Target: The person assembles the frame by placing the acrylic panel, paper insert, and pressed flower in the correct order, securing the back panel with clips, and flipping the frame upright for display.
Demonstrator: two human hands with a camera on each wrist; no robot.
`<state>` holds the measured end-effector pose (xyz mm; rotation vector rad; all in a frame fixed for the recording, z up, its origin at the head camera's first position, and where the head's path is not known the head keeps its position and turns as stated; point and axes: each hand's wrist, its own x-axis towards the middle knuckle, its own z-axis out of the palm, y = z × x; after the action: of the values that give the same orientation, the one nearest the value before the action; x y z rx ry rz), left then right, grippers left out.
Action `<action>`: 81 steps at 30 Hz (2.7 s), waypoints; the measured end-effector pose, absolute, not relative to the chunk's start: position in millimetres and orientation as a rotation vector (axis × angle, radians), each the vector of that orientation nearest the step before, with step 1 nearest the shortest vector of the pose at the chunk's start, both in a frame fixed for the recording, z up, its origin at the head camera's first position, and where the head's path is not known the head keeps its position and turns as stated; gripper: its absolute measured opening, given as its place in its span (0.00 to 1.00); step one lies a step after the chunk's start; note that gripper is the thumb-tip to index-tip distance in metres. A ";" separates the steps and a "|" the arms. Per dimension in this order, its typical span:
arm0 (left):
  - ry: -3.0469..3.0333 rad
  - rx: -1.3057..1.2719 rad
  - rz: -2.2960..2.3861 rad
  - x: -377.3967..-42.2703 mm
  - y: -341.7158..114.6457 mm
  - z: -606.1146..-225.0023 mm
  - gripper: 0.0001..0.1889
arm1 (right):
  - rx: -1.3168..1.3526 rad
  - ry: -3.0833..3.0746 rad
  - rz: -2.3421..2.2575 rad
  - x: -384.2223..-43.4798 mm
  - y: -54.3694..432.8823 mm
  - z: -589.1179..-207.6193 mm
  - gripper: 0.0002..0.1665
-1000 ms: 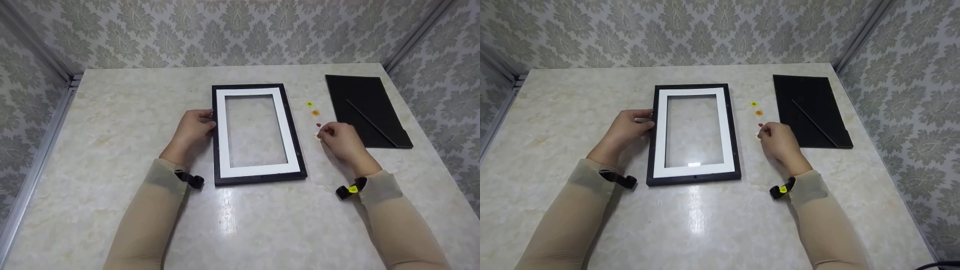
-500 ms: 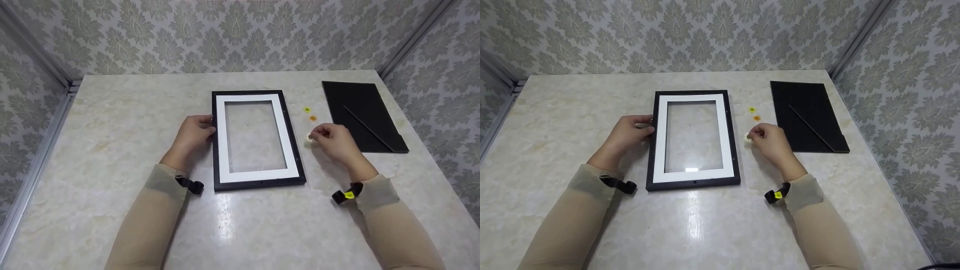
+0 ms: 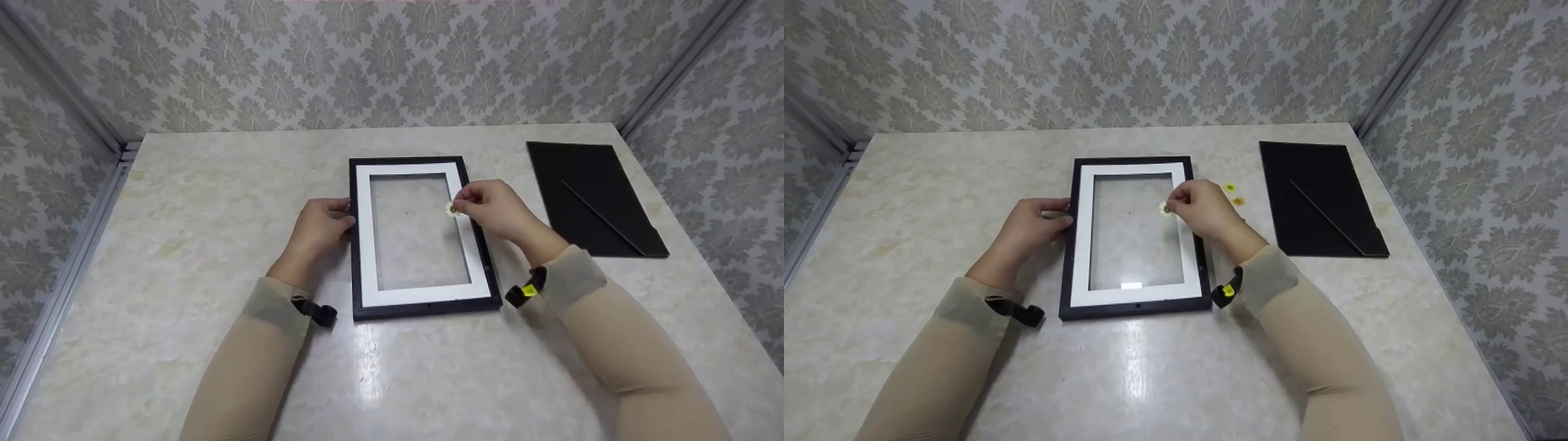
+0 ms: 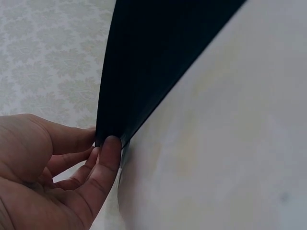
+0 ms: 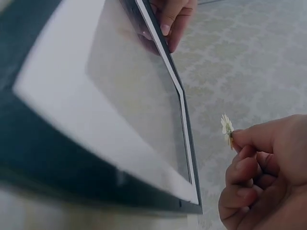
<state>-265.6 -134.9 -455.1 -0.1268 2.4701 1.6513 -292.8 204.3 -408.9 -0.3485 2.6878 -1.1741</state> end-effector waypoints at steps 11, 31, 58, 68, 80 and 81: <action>2.482 -0.132 1.650 -265.9 -134.1 -455.9 0.25 | -0.307 2.623 -1.027 -342.8 164.6 -401.3 0.14; 2.500 -0.102 1.632 -264.9 -136.1 -457.7 0.25 | -0.299 2.739 -0.791 -365.7 157.7 -419.0 0.11; 2.518 -0.083 1.596 -264.2 -137.5 -454.5 0.25 | -0.134 2.520 -1.705 -303.5 259.2 -399.1 0.13; 2.518 -0.084 1.561 -265.5 -140.2 -453.7 0.26 | -0.020 2.759 -1.091 -301.7 317.2 -399.4 0.25; 2.495 -0.121 1.609 -264.3 -140.3 -456.2 0.25 | 0.034 2.784 -0.704 -298.3 320.5 -427.5 0.26; 2.496 -0.114 1.612 -264.7 -139.3 -456.3 0.25 | 0.038 2.792 -0.695 -297.8 320.7 -429.2 0.25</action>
<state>-264.7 -139.3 -456.3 -0.1144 2.4956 1.6118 -297.8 320.7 -429.2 0.0382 2.7916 -0.6949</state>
